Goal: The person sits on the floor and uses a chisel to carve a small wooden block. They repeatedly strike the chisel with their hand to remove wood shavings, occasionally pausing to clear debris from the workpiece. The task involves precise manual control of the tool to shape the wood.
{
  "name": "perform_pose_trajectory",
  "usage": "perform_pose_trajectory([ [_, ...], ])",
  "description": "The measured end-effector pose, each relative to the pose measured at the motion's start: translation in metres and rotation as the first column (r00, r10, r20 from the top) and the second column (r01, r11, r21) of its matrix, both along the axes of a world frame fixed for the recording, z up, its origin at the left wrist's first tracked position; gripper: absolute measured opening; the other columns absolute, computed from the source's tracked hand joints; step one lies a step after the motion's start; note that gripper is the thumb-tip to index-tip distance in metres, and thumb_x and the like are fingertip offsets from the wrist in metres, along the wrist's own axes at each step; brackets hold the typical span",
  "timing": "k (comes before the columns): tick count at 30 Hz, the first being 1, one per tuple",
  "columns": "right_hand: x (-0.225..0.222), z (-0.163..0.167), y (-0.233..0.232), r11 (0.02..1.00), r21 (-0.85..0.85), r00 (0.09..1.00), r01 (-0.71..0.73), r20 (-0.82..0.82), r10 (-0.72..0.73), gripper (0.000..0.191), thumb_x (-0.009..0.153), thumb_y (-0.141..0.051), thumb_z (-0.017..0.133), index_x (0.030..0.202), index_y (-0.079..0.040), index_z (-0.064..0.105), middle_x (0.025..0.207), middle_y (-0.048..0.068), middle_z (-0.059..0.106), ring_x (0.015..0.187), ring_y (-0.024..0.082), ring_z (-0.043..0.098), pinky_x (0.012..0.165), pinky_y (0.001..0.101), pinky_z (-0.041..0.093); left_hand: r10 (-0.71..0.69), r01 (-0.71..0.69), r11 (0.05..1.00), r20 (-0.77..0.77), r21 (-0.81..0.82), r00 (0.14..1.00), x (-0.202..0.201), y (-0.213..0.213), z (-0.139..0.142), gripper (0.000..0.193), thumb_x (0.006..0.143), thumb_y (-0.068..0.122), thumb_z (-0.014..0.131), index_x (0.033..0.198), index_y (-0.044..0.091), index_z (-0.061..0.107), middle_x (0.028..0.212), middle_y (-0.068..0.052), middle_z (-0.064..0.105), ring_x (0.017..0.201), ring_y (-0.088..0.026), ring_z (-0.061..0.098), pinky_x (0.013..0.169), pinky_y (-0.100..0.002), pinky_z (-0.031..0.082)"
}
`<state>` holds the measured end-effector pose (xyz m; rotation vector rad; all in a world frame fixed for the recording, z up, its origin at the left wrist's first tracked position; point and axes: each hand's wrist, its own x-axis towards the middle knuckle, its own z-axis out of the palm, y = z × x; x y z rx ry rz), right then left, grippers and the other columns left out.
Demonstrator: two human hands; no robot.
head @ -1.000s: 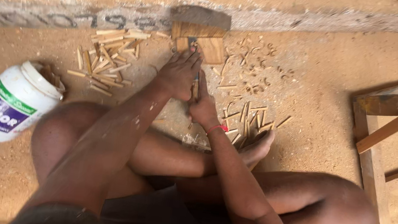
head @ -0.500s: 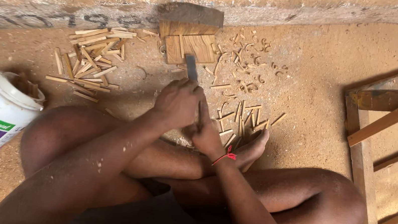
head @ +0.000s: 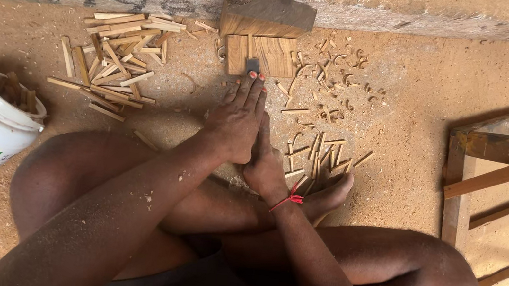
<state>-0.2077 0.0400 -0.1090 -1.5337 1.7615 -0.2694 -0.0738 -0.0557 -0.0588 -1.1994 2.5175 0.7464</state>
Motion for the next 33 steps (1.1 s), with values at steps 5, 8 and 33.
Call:
perform_pose_trajectory([
  [5, 0.000, -0.010, -0.028, 1.000, -0.013, 1.000, -0.003, -0.011, 0.003, 0.120, 0.080, -0.016, 0.079, 0.163, -0.016, -0.006, 0.101, 0.038, 0.068, 0.089, 0.054, 0.069, 0.091, 0.0556, 0.056, 0.008, -0.006, 1.000, 0.047, -0.029, 0.999, -0.003, -0.027, -0.001, 0.108, 0.071, 0.020, 0.068, 0.155, -0.014, 0.009, 0.165, -0.033, 0.000, 0.154, -0.044, -0.002, 0.126, -0.047, -0.002],
  [8, 0.006, -0.008, -0.044, 0.998, -0.055, 0.999, 0.021, 0.039, -0.019, 0.115, 0.083, -0.014, 0.075, 0.165, -0.018, -0.005, 0.100, 0.039, 0.069, 0.085, 0.052, 0.071, 0.088, 0.0532, 0.057, 0.055, -0.054, 0.994, 0.009, -0.096, 0.998, -0.005, -0.038, -0.001, 0.102, 0.074, 0.021, 0.066, 0.155, -0.015, 0.014, 0.167, -0.030, 0.006, 0.156, -0.041, 0.003, 0.127, -0.046, 0.002],
  [33, -0.017, 0.077, 0.004, 0.965, 0.093, 0.844, 0.244, 0.469, -0.258, 0.094, 0.091, 0.000, 0.057, 0.165, -0.027, 0.005, 0.156, 0.023, 0.044, 0.048, 0.017, 0.064, 0.047, 0.0320, 0.057, 0.773, -0.821, 0.560, -0.428, 0.113, 0.469, 0.001, -0.079, -0.002, 0.031, 0.082, 0.025, 0.081, 0.098, -0.001, 0.074, 0.097, -0.027, 0.073, 0.095, -0.042, 0.072, 0.085, -0.048, 0.057],
])
